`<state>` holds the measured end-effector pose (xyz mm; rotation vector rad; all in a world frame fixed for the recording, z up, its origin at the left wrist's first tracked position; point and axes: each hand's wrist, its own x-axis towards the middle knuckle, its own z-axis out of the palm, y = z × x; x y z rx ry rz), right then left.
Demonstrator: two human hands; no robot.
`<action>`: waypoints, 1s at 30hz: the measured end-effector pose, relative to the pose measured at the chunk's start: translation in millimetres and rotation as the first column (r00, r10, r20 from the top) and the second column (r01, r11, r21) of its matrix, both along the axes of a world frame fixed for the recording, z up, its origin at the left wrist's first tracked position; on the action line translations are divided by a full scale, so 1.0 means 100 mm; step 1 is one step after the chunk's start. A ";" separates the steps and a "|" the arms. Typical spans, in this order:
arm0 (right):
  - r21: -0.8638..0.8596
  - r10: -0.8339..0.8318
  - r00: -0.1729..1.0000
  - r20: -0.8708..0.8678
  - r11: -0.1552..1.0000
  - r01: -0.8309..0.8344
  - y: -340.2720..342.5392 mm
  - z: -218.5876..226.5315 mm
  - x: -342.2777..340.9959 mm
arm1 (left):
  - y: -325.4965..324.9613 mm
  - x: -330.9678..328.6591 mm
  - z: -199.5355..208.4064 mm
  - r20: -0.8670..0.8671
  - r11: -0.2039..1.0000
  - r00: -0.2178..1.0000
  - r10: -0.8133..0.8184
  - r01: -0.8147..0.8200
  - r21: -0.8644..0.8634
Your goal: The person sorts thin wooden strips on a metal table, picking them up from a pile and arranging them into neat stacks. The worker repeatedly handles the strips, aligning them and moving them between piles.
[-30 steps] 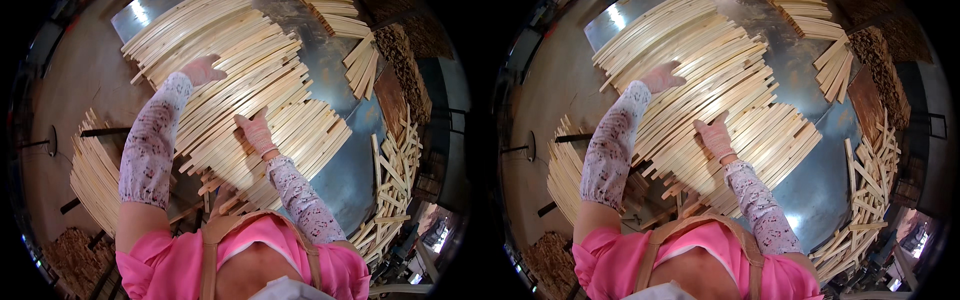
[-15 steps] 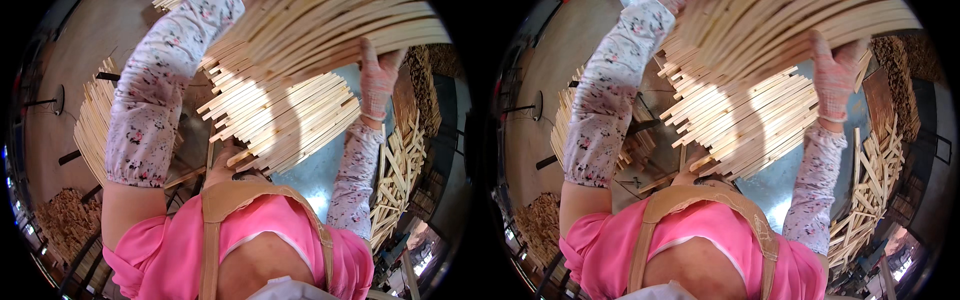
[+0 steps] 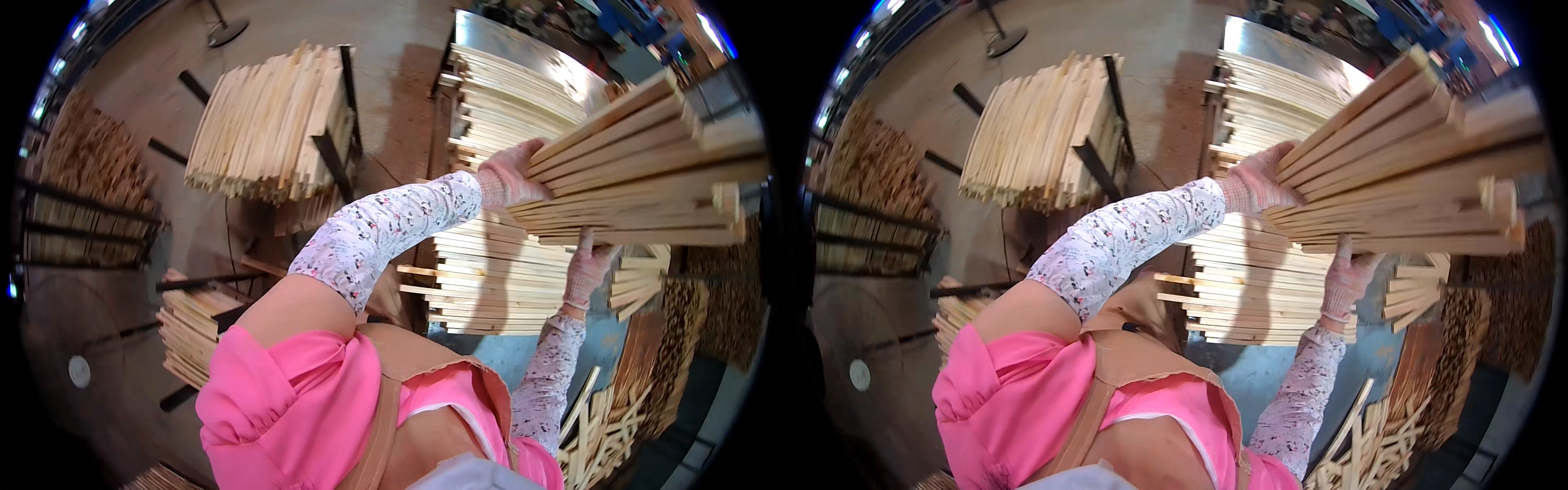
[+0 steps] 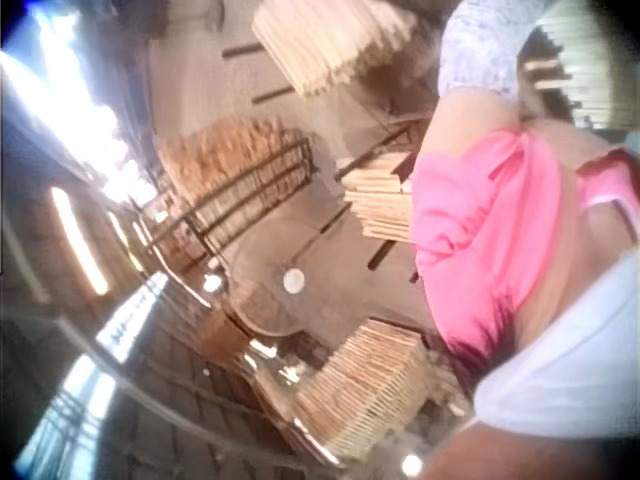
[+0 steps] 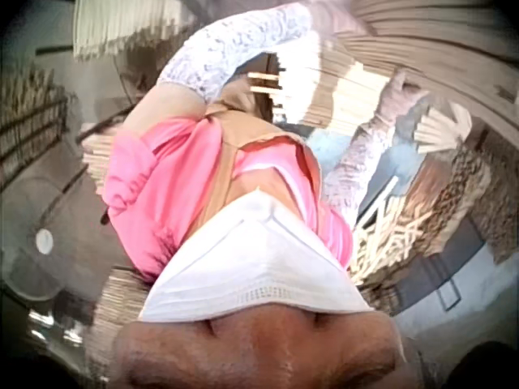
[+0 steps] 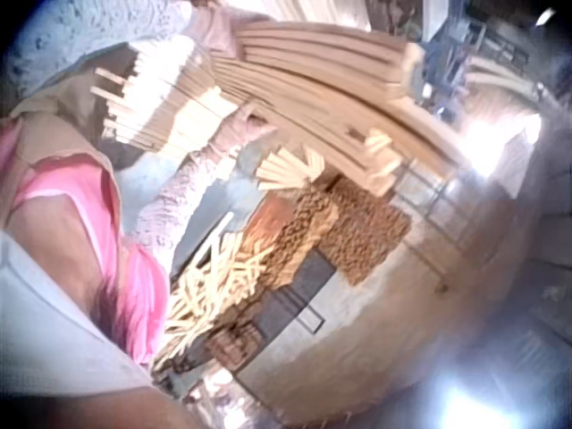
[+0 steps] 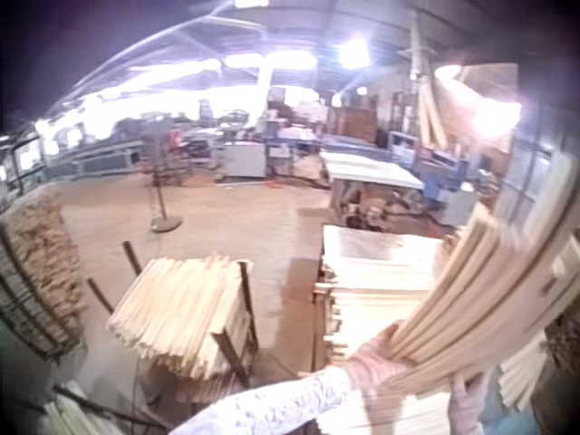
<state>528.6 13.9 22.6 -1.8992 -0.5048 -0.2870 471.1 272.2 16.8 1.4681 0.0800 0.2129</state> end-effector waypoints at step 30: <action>-0.326 0.557 0.357 -0.750 0.158 -0.932 8.41 -1.45 -3.97 | 7.15 -6.11 -1.19 -0.370 0.553 0.433 0.822 -0.762 0.336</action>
